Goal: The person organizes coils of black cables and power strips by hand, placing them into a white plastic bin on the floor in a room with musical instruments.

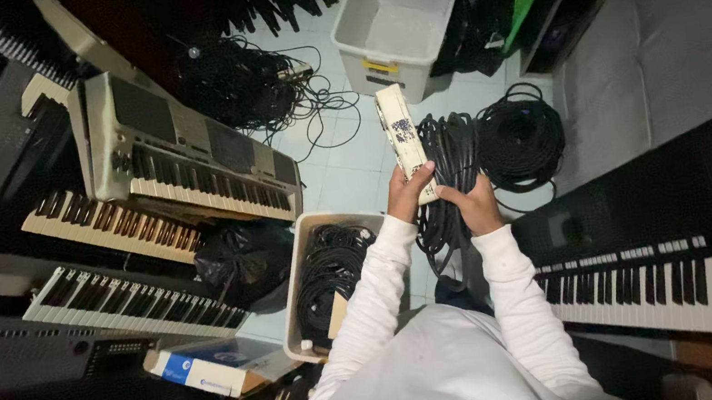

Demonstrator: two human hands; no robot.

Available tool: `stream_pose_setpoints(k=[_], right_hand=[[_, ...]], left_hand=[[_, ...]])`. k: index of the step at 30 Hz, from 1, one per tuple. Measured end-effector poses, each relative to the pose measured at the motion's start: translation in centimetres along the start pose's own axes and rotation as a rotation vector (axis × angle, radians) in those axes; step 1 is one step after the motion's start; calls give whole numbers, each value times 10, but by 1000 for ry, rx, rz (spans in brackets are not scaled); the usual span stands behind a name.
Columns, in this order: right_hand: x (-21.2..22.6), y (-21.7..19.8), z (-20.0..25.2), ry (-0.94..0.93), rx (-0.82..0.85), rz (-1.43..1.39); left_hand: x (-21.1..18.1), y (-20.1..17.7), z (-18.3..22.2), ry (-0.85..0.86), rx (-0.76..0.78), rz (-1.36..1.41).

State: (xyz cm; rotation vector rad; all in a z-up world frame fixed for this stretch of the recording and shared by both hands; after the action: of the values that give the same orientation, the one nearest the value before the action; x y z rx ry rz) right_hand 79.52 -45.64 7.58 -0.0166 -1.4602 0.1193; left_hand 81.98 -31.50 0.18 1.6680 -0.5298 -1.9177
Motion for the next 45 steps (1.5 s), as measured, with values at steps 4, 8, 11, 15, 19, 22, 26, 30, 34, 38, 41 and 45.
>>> stream_pose_setpoints(k=[4,8,11,15,19,22,26,30,34,38,41,45], right_hand=[[-4,3,-30,39,35,-26],[-10,6,-67,78,83,1],[-8,12,-94,98,146,5],[-3,30,-142,27,286,-34],[-9,46,-179,102,395,-61],[-6,63,-199,-9,495,39],[-8,92,-214,39,644,-17],[-14,130,-220,102,794,-37],[-19,166,-216,79,951,-19],[-20,198,-202,172,1102,-73],[-19,219,-191,172,1200,-84],[-13,238,-172,144,1312,-45]], left_hand=[[-1,-6,-29,52,-12,-16],[-2,-11,-55,85,-46,12],[-7,-16,-75,98,-114,21],[-19,-27,-106,165,-206,-27],[-31,-42,-119,225,-278,6],[-43,-53,-126,288,-360,2],[-48,-79,-124,364,-479,-3],[-47,-120,-113,378,-665,-58],[-42,-158,-92,469,-804,-31],[-50,-174,-57,551,-942,-49],[-58,-178,-34,617,-1021,-57],[-65,-182,-4,645,-1152,-80]])
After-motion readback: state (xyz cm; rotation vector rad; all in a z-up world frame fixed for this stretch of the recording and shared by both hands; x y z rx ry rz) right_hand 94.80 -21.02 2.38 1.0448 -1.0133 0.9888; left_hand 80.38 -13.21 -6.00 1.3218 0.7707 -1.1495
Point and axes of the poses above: each hand's wrist, its own z-axis away from the middle knuckle, its own y-axis out of the palm, x = y × z, the point moved 2 cm from there along -z, towards the middle knuckle, and after that the axes turned 5 degrees about y, right-handed, at the moved point
